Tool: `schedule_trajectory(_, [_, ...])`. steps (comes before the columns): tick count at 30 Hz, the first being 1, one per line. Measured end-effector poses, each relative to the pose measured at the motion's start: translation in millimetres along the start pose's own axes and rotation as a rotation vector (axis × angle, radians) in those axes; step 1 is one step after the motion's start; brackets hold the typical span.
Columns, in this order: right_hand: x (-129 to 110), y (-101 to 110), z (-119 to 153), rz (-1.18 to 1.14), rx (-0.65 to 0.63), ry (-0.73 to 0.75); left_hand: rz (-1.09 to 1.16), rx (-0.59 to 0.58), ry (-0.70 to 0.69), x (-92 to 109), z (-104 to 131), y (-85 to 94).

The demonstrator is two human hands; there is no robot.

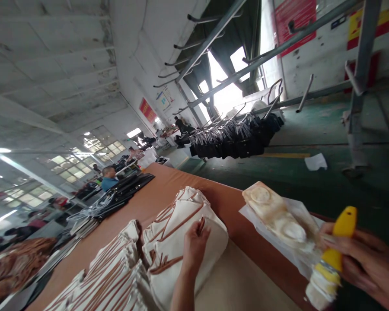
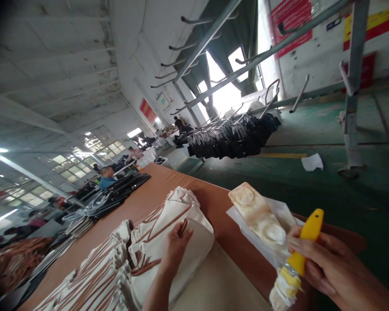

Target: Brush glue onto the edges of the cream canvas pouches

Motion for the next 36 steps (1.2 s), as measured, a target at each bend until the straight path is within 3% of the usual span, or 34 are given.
schedule_trajectory(4, [-29, -11, 16, -0.101, -0.186, 0.038, 0.262, -0.19, 0.021, 29, 66, -7.1])
schedule_trajectory(7, [-52, -24, 32, -0.077, -0.31, 0.171, 0.529, -0.338, 0.156, 50, 111, -22.3])
schedule_trajectory(10, [-67, -33, 48, -0.016, -0.458, 0.347, 0.679, -0.421, 0.263, 67, 144, -35.6])
schedule_trajectory(13, [-75, -35, 63, 0.091, -0.502, 0.476, 0.735, -0.468, 0.296, 77, 165, -42.0])
schedule_trajectory(19, [-85, -34, 95, 0.294, -0.569, 0.75, 0.802, -0.455, 0.283, 93, 191, -47.1])
schedule_trajectory(22, [-91, -40, 102, 0.396, -0.616, 0.92, 0.818, -0.512, 0.279, 100, 197, -48.3])
schedule_trajectory(25, [-98, -42, 101, 0.441, -0.549, 1.062, 0.773, -0.582, 0.275, 100, 199, -46.7])
schedule_trajectory(28, [-103, -38, 102, 0.427, -0.457, 1.096, 0.724, -0.574, 0.258, 95, 199, -45.8])
schedule_trajectory(33, [-96, -37, 108, 0.486, -0.632, 1.042, 0.762, -0.599, 0.293, 94, 200, -53.1])
schedule_trajectory(36, [-93, -37, 104, 0.498, -0.58, 1.086, 0.794, -0.566, 0.275, 98, 205, -57.2])
Point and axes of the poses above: each hand's wrist, its own z-axis away from the middle knuckle, its own y-axis out of the back of the hand, x = y × z, the point moved 1 cm from there along -z, towards the middle knuckle, and after that the axes turned 12 degrees about z, right-handed, at the moved point
